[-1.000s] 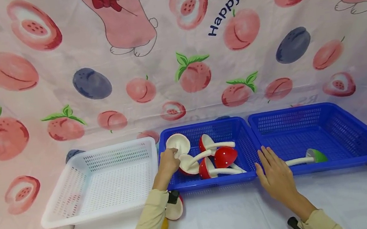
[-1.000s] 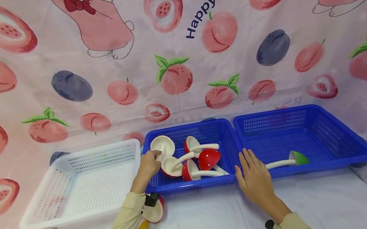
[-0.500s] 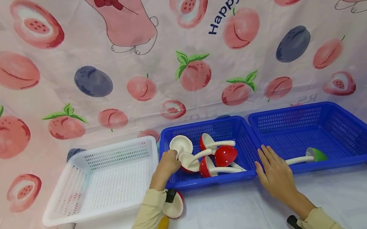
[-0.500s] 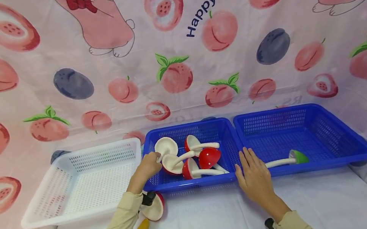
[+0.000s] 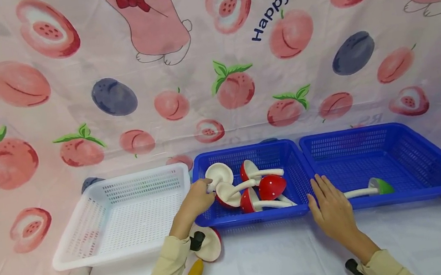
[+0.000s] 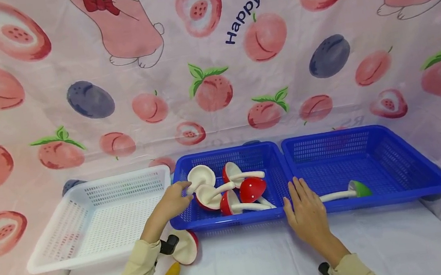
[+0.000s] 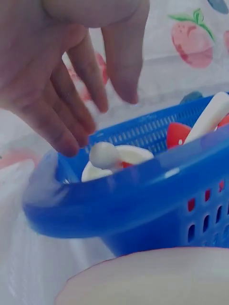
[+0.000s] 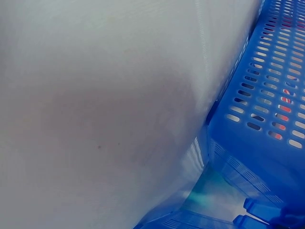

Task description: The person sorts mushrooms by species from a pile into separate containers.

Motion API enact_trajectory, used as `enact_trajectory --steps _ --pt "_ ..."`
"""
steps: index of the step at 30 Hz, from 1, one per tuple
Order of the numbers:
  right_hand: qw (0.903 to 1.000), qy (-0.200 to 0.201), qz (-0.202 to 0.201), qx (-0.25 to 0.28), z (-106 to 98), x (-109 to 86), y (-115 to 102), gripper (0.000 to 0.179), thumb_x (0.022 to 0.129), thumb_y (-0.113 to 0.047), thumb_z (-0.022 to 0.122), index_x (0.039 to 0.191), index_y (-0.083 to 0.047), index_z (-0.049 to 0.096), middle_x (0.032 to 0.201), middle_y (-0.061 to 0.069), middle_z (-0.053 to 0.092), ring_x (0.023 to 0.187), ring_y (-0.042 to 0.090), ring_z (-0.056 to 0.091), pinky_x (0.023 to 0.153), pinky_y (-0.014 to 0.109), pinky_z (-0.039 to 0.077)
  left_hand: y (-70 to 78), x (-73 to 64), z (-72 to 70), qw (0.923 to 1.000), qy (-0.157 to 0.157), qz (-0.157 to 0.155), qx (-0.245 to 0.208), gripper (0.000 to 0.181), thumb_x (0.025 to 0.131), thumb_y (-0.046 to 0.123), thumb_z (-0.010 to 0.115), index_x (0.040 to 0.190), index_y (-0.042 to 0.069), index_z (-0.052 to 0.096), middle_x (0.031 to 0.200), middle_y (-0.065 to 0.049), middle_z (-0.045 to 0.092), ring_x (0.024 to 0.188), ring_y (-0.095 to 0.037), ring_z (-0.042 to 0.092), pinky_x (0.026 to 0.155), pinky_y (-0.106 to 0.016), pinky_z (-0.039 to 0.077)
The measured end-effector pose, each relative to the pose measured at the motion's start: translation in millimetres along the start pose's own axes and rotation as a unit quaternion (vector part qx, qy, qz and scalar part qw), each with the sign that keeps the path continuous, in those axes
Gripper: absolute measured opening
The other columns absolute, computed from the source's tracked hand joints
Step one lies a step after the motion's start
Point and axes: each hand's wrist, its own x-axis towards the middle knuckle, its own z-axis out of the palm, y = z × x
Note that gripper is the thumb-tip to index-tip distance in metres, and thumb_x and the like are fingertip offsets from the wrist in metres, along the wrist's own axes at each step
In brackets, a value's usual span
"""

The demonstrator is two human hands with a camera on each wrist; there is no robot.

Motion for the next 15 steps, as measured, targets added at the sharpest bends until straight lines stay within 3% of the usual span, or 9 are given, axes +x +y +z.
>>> enact_trajectory --steps 4,15 --pt "1.0000 0.003 0.002 -0.001 -1 0.0 1 0.048 0.091 -0.021 0.053 0.128 0.010 0.052 0.135 0.026 0.048 0.126 0.042 0.042 0.093 0.063 0.040 5.9 -10.1 -3.1 0.9990 0.015 0.040 -0.014 0.038 0.084 0.002 0.064 0.121 -0.005 0.059 0.112 -0.023 0.063 0.106 -0.034 0.059 0.090 -0.046 0.049" --pt "1.0000 0.002 0.006 0.005 -3 2.3 -4 0.047 0.092 -0.021 0.052 0.127 0.010 0.053 0.134 0.026 0.049 0.126 0.042 0.042 0.093 0.063 0.040 16.1 -33.8 -6.3 0.9920 0.067 0.097 -0.046 0.027 0.084 -0.001 0.064 0.110 0.003 0.067 0.102 -0.008 0.066 0.095 -0.024 0.060 0.086 -0.039 0.051"
